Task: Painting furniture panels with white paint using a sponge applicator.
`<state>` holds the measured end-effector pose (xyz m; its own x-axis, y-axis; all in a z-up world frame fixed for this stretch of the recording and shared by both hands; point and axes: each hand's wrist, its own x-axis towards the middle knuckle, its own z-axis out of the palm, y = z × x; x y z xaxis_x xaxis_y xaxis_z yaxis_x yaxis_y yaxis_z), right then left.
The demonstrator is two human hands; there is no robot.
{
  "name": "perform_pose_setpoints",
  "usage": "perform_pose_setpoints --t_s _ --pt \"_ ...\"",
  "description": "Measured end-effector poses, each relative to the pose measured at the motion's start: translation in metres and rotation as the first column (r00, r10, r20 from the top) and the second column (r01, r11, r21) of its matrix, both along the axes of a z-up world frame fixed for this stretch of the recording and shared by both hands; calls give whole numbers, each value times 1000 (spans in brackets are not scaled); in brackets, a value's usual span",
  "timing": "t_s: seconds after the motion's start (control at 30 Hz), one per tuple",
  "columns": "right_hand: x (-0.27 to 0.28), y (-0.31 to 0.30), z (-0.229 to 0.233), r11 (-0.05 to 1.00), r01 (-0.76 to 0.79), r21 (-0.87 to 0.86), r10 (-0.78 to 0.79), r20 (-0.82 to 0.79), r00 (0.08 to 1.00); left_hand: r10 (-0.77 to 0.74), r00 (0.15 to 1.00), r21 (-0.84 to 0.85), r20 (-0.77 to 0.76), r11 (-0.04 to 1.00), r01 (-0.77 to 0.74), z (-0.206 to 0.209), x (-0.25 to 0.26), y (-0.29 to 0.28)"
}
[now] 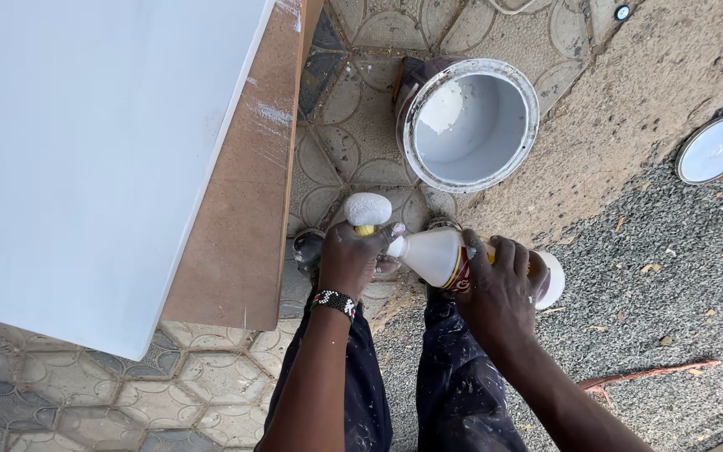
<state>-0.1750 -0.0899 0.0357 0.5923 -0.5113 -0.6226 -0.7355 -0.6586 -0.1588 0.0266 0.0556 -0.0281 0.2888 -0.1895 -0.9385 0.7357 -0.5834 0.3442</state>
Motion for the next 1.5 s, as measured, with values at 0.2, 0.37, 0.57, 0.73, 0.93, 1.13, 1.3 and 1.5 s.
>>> perform_pose_setpoints --t_s 0.2,0.37,0.57,0.73,0.93,1.13,1.3,1.5 --pt "1 -1 -4 999 20 40 -16 -87 996 -580 146 237 801 532 813 -24 -10 15" --pt "-2 -4 -4 999 45 14 -44 -78 996 -500 546 -75 672 687 723 -24 -5 24" --pt "0 -5 -3 1000 -14 -14 14 -37 999 -348 889 -131 297 908 399 2 5 3" --pt "0 -4 -5 999 -37 -13 36 -59 998 -112 989 15 -98 993 114 11 6 -6" --pt "-4 -5 -8 998 -44 -42 42 -45 998 -62 996 -200 -60 979 48 -16 -2 14" --pt "4 -5 -7 1000 -19 -1 19 -69 997 -22 999 -372 28 928 31 10 19 4" --pt "9 -1 -7 1000 -17 4 17 -50 999 -562 827 216 17 810 545 16 20 -7" --pt "8 -8 -24 998 -26 59 33 -116 993 9 1000 -436 26 900 3 -4 10 18"
